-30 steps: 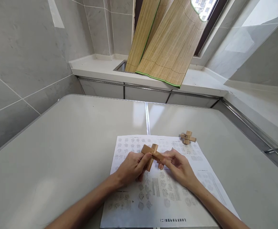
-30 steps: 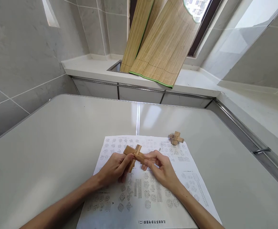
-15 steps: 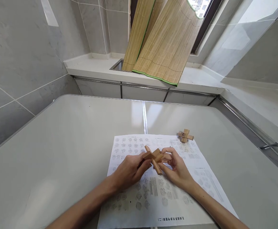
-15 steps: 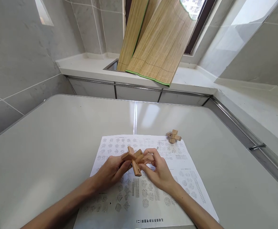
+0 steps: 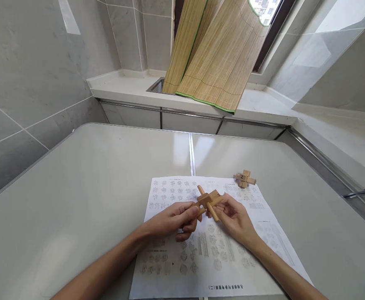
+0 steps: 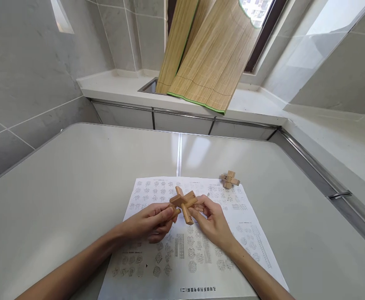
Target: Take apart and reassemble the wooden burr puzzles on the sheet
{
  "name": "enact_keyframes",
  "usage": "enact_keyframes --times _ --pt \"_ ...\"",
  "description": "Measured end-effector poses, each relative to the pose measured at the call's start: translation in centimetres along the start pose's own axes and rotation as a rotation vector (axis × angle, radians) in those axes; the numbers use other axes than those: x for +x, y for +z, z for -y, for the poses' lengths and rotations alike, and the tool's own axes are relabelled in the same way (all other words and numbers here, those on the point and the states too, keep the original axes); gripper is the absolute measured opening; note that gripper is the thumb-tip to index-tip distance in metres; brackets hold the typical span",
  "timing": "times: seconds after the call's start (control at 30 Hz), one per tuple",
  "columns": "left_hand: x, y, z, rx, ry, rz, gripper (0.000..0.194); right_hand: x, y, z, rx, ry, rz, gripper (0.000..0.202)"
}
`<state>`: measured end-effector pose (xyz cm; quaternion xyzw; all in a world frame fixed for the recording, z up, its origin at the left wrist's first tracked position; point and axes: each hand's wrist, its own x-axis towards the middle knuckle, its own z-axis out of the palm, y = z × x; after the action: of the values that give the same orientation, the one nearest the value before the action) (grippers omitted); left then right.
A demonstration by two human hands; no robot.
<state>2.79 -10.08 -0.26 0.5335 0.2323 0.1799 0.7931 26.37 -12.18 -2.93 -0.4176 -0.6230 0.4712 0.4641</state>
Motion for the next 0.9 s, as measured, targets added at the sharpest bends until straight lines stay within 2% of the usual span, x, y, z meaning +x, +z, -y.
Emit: enact_keyframes --times 0.1,0.23,0.4,0.5,0.57,0.7,0.8,0.9 --pt "0.1 -0.5 0.4 -0.090 -0.024 0.049 0.043 -0.1 0.0 -0.1 -0.017 0.025 0.064 0.025" --pt "0.3 -0.6 0.7 -0.130 -0.027 0.054 0.045 0.0 0.0 0.0 0.027 0.071 0.107 0.024" --pt "0.5 -0.6 0.7 -0.085 0.007 -0.003 0.055 0.4 0.1 1.0 0.126 0.124 0.213 0.027" --pt "0.6 -0.6 0.7 -0.040 -0.005 -0.083 0.059 0.7 -0.2 1.2 0.216 0.225 0.272 0.030" --pt "0.7 -0.6 0.6 -0.028 -0.015 -0.144 0.061 1.0 -0.7 1.0 0.327 0.307 0.229 0.032" --pt "0.7 -1.0 0.5 -0.025 0.023 -0.278 0.060 1.5 -2.0 -0.1 0.607 0.431 -0.015 0.029" --pt "0.5 -1.6 0.3 -0.031 0.071 -0.383 0.056 2.0 -3.0 -1.0 0.715 0.449 -0.184 0.021" --pt "0.1 -2.2 -0.2 -0.012 0.100 -0.467 0.053 2.4 -3.8 -2.0 0.770 0.446 -0.269 0.018"
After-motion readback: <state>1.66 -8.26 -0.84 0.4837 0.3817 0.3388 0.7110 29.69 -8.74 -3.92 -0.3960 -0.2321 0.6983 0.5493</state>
